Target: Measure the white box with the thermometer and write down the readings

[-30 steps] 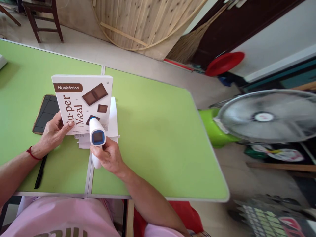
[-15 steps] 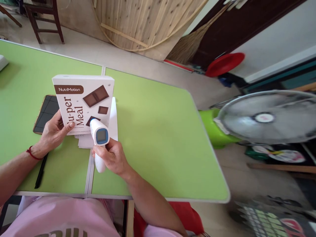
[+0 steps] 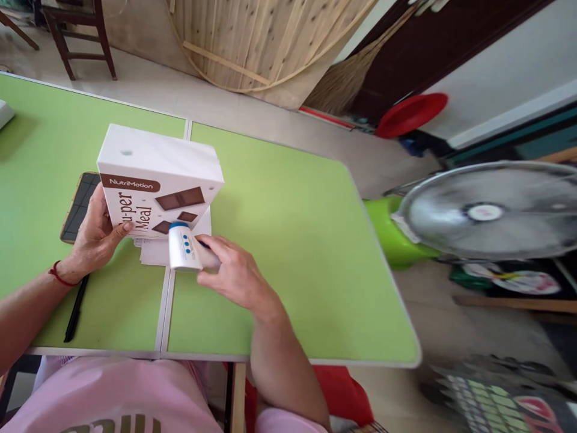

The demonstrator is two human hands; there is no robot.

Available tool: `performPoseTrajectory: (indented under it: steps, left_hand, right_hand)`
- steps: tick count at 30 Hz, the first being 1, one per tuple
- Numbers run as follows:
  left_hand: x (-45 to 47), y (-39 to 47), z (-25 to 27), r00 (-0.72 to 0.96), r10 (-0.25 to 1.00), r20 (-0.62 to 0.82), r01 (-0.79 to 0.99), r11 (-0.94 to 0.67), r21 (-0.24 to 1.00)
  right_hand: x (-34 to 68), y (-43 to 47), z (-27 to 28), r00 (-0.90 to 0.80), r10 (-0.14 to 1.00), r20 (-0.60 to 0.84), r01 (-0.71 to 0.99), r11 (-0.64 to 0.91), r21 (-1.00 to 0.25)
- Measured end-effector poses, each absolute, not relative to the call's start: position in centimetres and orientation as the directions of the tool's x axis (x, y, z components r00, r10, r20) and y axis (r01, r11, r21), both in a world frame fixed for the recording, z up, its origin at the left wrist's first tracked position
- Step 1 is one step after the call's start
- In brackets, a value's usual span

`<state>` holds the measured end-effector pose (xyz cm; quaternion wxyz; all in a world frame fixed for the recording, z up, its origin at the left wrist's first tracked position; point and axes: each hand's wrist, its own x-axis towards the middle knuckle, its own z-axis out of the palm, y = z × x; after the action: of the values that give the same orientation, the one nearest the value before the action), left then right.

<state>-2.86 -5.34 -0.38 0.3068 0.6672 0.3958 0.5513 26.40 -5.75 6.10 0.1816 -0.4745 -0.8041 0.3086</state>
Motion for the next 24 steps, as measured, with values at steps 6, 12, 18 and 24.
performPoseTrajectory:
  steps: [6, 12, 18, 24]
  left_hand:
    - [-3.2, -5.0, -0.6, 0.098, 0.841, 0.532, 0.160, -0.540, 0.826]
    - [-3.3, -4.7, -0.7, 0.087, 0.829, 0.553, 0.135, -0.560, 0.818]
    - [-3.1, -4.8, -0.6, 0.076, 0.831, 0.551, 0.141, -0.556, 0.819]
    - [-3.0, -4.7, -0.2, 0.046, 0.851, 0.524, 0.181, -0.523, 0.833]
  right_hand:
    - [29.5, -3.8, 5.6, -0.550, 0.831, -0.086, 0.803, 0.498, -0.329]
    - [29.6, -3.5, 4.4, -0.492, 0.870, -0.019, 0.865, 0.486, -0.126]
    - [25.0, -6.0, 4.5, -0.717, 0.624, 0.311, 0.592, 0.780, -0.201]
    - [19.9, -6.6, 1.2, -0.729, 0.562, 0.391, 0.575, 0.813, -0.095]
